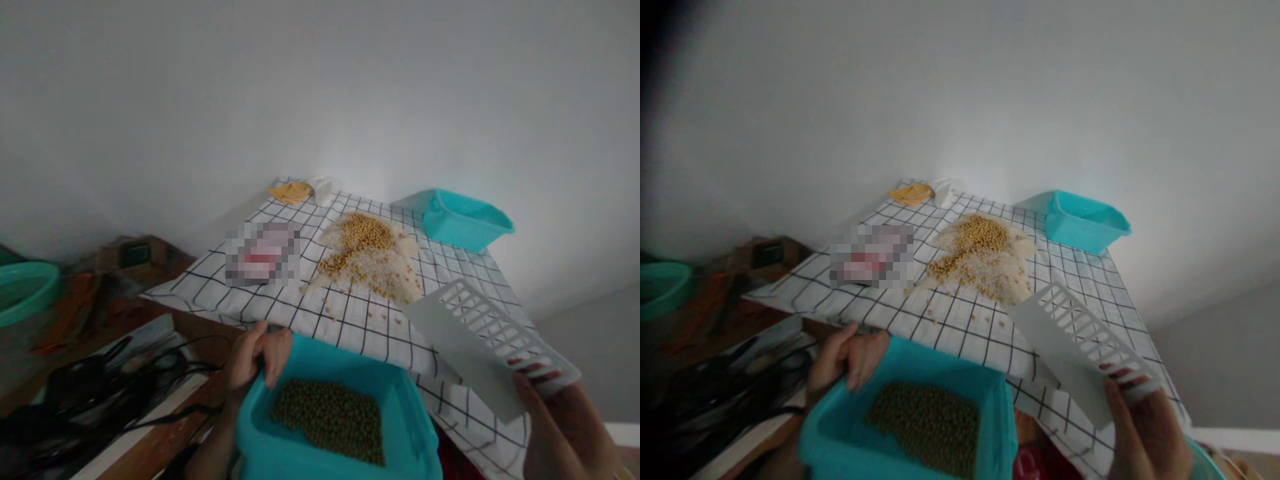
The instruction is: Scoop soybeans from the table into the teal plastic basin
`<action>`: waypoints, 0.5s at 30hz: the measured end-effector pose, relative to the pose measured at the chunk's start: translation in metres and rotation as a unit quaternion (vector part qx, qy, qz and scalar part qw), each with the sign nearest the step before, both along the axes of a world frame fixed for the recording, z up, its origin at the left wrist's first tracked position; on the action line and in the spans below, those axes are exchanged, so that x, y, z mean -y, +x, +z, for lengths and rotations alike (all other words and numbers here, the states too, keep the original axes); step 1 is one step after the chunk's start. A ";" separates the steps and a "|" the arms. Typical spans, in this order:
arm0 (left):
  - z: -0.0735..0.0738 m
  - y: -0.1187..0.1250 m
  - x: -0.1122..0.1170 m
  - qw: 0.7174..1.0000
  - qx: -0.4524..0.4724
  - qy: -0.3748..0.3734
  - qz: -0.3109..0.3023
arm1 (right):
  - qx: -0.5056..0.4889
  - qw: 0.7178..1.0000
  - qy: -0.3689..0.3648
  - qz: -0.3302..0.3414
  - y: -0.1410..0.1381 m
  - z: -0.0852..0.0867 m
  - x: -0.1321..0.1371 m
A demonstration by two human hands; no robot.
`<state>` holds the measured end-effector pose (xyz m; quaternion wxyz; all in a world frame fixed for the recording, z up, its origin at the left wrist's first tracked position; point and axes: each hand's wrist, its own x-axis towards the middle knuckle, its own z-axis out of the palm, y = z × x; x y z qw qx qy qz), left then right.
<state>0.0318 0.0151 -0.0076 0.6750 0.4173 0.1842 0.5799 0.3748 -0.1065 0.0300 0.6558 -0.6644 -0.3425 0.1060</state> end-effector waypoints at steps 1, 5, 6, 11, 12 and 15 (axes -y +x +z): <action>0.000 -0.001 -0.001 1.000 -0.006 0.006 -0.009 | -0.017 1.000 -0.010 -0.010 -0.002 0.002 0.004; -0.001 -0.006 -0.003 0.999 -0.027 0.031 -0.024 | -0.020 1.000 -0.014 -0.007 -0.020 0.012 0.006; -0.001 -0.007 -0.003 0.999 -0.028 0.028 -0.015 | -0.016 1.000 -0.016 -0.001 -0.024 0.013 0.005; 0.000 -0.002 0.000 0.999 -0.028 0.025 0.027 | -0.023 0.998 -0.016 0.048 -0.033 0.006 -0.006; 0.000 -0.001 0.000 0.999 -0.029 0.028 0.030 | -0.023 0.998 -0.015 0.058 -0.034 0.005 -0.009; 0.002 0.000 0.001 0.998 -0.033 0.032 0.035 | -0.018 0.997 -0.013 0.074 -0.041 0.007 -0.017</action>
